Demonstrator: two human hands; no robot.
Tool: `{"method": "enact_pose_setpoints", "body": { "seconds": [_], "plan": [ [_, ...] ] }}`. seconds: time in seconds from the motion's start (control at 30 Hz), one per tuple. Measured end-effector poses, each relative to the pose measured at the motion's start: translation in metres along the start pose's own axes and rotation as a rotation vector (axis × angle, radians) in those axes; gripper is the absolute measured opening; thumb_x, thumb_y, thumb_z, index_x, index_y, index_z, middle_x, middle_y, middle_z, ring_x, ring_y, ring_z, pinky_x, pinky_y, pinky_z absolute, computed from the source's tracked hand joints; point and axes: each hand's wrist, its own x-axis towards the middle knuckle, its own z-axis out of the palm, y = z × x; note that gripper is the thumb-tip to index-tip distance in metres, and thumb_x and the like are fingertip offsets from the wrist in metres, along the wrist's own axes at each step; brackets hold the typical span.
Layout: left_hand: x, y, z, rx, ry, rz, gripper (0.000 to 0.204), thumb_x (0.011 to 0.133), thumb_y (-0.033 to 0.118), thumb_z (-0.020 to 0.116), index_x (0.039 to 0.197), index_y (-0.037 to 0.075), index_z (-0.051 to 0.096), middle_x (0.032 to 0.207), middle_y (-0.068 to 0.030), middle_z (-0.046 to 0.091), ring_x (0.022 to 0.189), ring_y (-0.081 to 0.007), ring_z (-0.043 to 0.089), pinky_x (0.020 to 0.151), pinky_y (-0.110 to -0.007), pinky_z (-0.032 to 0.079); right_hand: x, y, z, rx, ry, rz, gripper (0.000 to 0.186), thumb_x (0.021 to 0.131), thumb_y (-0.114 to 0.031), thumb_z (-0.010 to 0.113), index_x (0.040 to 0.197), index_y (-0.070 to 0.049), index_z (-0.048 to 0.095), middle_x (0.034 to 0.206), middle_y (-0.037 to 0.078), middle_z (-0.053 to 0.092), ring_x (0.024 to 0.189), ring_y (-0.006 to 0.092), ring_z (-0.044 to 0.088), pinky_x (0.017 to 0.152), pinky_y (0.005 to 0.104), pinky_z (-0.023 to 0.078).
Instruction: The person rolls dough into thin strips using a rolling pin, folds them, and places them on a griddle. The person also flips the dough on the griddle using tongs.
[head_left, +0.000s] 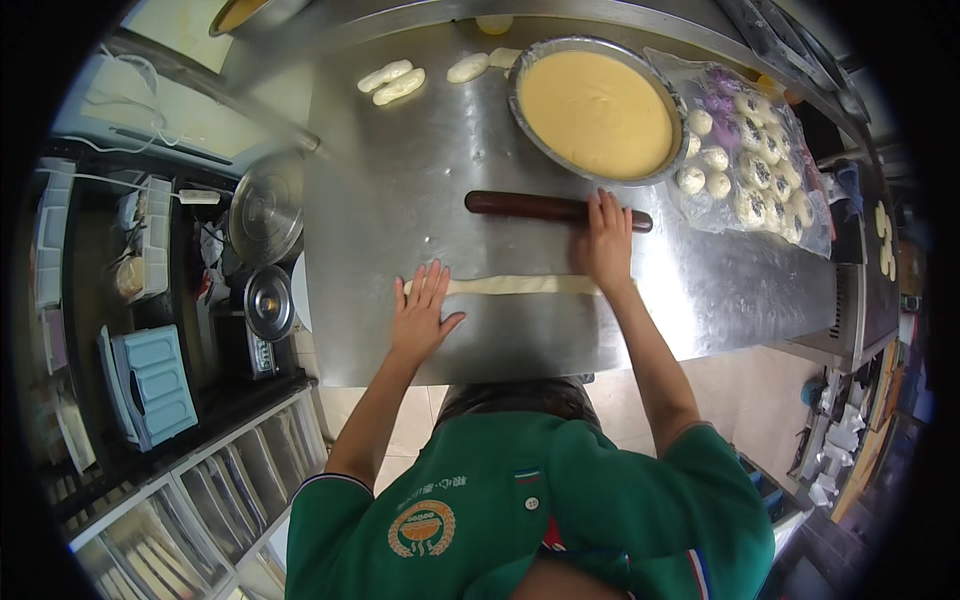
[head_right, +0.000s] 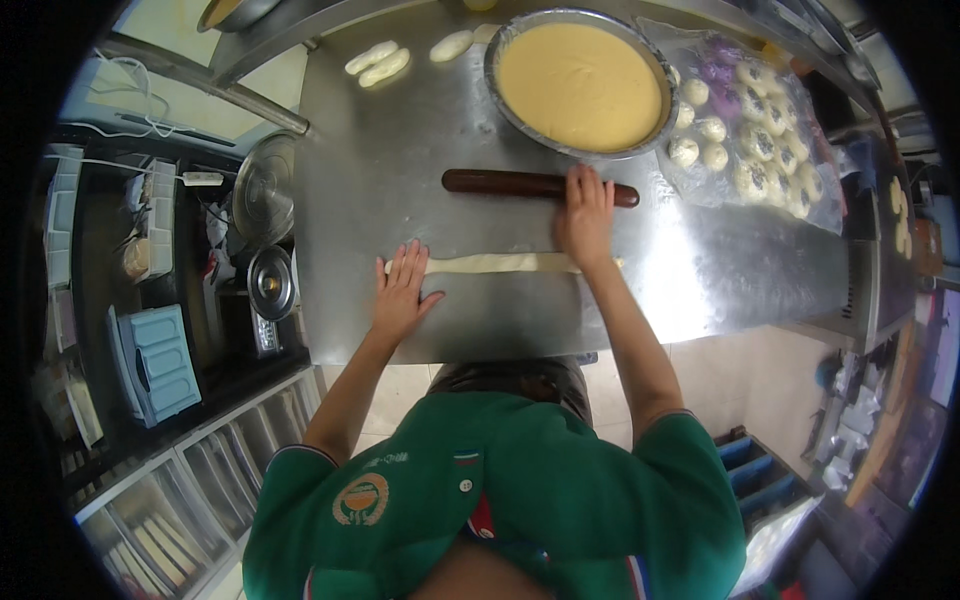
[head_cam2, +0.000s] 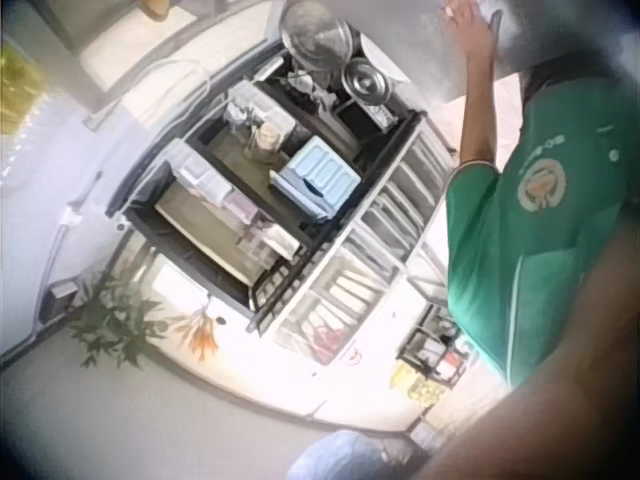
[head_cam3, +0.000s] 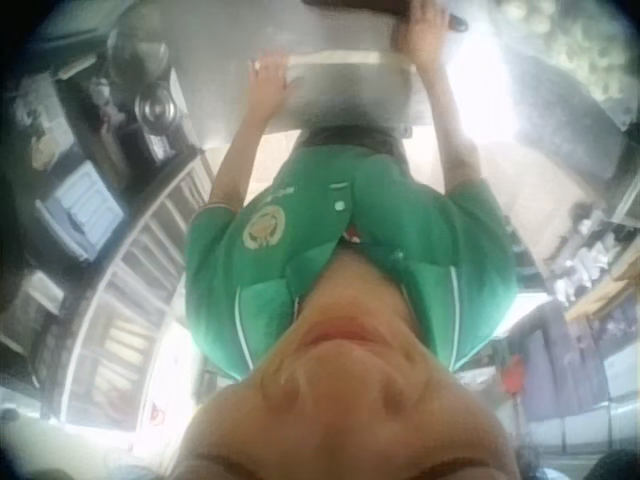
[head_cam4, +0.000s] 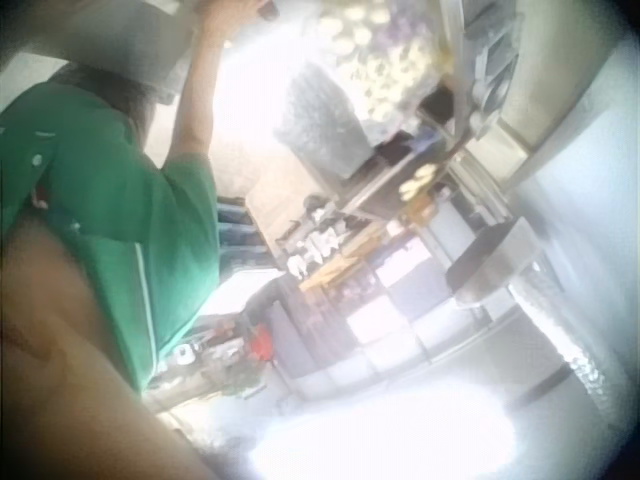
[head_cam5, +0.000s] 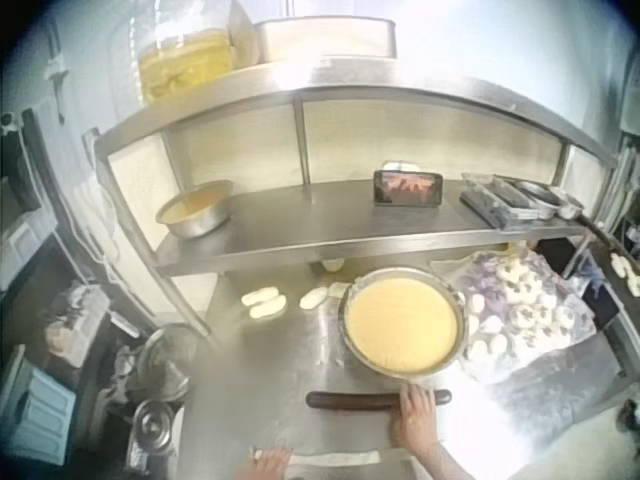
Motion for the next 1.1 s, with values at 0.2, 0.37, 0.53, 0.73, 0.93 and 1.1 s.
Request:
{"method": "enact_pose_setpoints", "body": {
  "seconds": [0.2,0.37,0.53,0.73,0.93,1.1],
  "plan": [
    [-0.024,-0.034,0.017,-0.084,0.07,0.007,0.087,0.088,0.052,0.059,0.154,0.007,0.026,0.162,-0.0115,0.022,0.148,-0.0367,0.019,0.117,-0.061,0.011,-0.013,0.003,-0.002,-0.015,-0.375,0.039,0.038,0.064,-0.007,0.069,0.101,-0.009,0.061,0.094,0.01,0.061,0.093,0.0306,0.059,0.08,0.0446,0.047],
    [-0.029,-0.055,-0.007,-0.093,-0.029,0.143,0.08,0.089,0.039,0.061,0.153,0.003,0.027,0.161,-0.014,0.023,0.147,-0.0381,0.021,0.118,-0.059,0.012,-0.099,-0.047,-0.05,0.169,-0.554,-0.046,0.041,0.063,-0.005,0.067,0.104,-0.007,0.062,0.097,0.011,0.061,0.093,0.0306,0.059,0.077,0.0443,0.047],
    [-0.023,-0.087,-0.005,-0.195,-0.082,0.254,0.077,0.085,0.027,0.064,0.15,0.0,0.032,0.16,-0.0154,0.024,0.146,-0.0363,0.025,0.118,-0.056,0.018,-0.108,-0.096,-0.057,0.189,-0.587,-0.031,0.052,0.069,-0.004,0.065,0.12,-0.007,0.058,0.117,0.013,0.057,0.105,0.0315,0.055,0.091,0.0445,0.043],
    [-0.044,-0.036,-0.012,-0.312,0.078,0.307,0.068,0.082,0.014,0.066,0.144,0.003,0.042,0.143,-0.0161,0.046,0.132,-0.0321,0.043,0.111,-0.051,0.03,-0.126,-0.085,-0.058,0.16,-0.545,-0.048,0.06,0.072,-0.015,0.077,0.128,-0.007,0.056,0.119,0.01,0.057,0.109,0.0291,0.054,0.094,0.0434,0.04],
    [-0.019,-0.056,-0.035,0.052,0.186,0.299,0.064,0.083,0.028,0.068,0.139,0.005,0.05,0.131,-0.0108,0.056,0.119,-0.0289,0.052,0.103,-0.049,0.038,-0.062,-0.102,-0.067,0.205,-0.345,-0.15,0.06,0.075,-0.028,0.078,0.127,-0.007,0.058,0.121,0.011,0.059,0.111,0.0282,0.056,0.096,0.0423,0.043],
    [0.017,-0.072,-0.03,-0.114,0.214,0.142,0.068,0.086,0.046,0.065,0.137,0.003,0.051,0.143,-0.0148,0.049,0.135,-0.034,0.041,0.113,-0.054,0.029,-0.053,-0.124,0.003,0.172,-0.429,-0.029,0.071,0.083,-0.054,0.067,0.132,-0.004,0.055,0.137,0.015,0.054,0.128,0.033,0.05,0.104,0.0457,0.042]
  ]
}}
